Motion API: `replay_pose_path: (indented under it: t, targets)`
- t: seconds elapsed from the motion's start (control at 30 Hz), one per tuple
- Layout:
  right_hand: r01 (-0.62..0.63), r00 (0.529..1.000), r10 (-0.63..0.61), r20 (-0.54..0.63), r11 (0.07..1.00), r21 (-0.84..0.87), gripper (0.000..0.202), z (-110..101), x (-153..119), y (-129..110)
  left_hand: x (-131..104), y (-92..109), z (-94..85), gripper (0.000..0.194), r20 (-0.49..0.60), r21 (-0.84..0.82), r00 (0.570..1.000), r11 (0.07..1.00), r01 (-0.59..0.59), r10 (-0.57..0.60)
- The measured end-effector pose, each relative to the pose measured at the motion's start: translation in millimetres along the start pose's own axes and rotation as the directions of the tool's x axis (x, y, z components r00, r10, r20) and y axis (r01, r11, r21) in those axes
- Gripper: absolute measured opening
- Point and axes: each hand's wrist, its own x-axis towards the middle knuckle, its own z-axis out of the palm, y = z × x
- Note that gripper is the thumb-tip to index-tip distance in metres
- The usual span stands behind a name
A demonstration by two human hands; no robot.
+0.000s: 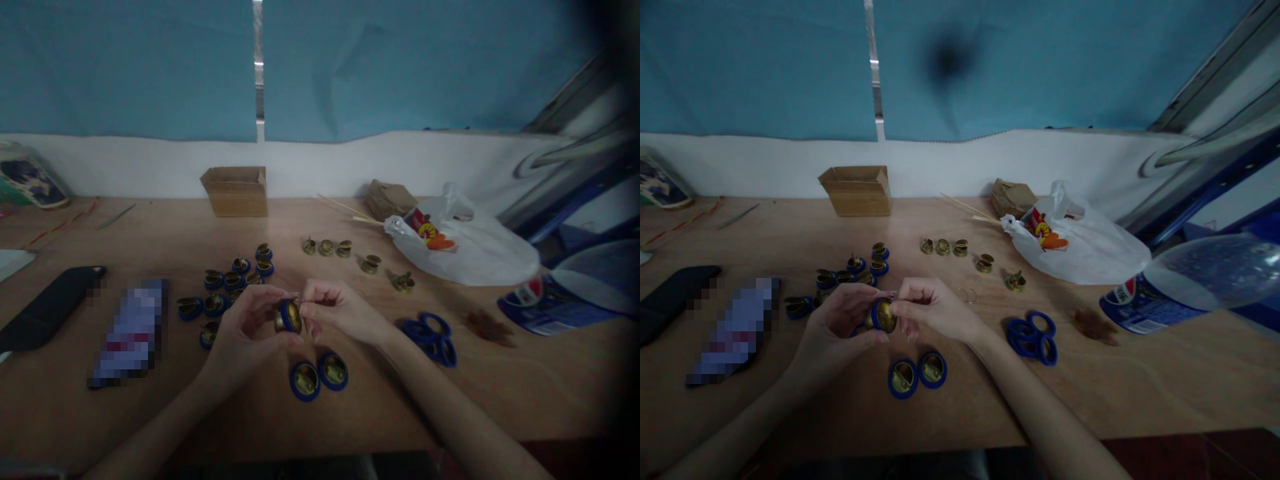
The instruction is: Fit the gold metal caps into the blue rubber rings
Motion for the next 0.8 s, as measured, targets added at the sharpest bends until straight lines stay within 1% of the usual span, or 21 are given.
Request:
replay_pose_path:
  t: [0.2, 0.3, 0.37, 0.5, 0.6, 0.67, 0.8]
  targets:
    - [0.007, 0.999, -0.011, -0.032, 0.994, -0.109, 0.034, 2.2, -2.9, -4.4, 2.2, -0.4, 0.3, 0.046, 0.009, -0.036, 0.999, 0.999, 0.037, -0.037]
    - [0.017, 0.999, -0.022, -0.035, 0.988, -0.156, 0.036, 3.7, -4.5, -7.7, 2.4, -1.3, -0.1, 0.049, 0.002, -0.020, 0.998, 0.998, 0.055, -0.055]
    - [0.019, 0.999, -0.025, -0.026, 0.982, -0.188, 0.037, 4.2, -5.5, -9.6, 2.0, -1.8, -0.2, 0.050, 0.005, -0.015, 0.998, 0.998, 0.066, -0.066]
    - [0.049, 0.999, -0.048, 0.010, 0.961, -0.273, 0.034, 3.0, -6.7, -11.7, 1.7, -2.7, 0.1, 0.053, 0.036, -0.016, 0.998, 0.998, 0.053, -0.053]
    - [0.088, 0.996, -0.080, 0.037, 0.935, -0.345, 0.033, 0.6, -6.8, -12.0, 1.5, -3.0, -0.1, 0.054, 0.062, 0.035, 0.998, 0.999, 0.012, -0.014]
    - [0.108, 0.994, -0.099, 0.044, 0.914, -0.391, 0.034, -1.0, -6.8, -11.9, 1.2, -3.2, -0.6, 0.051, 0.082, 0.095, 0.996, 0.995, -0.026, 0.018]
    - [0.104, 0.995, -0.088, 0.056, 0.898, -0.428, 0.032, -2.7, -7.5, -11.3, 0.2, -3.1, -1.6, 0.045, 0.121, 0.230, 0.991, 0.969, -0.090, 0.064]
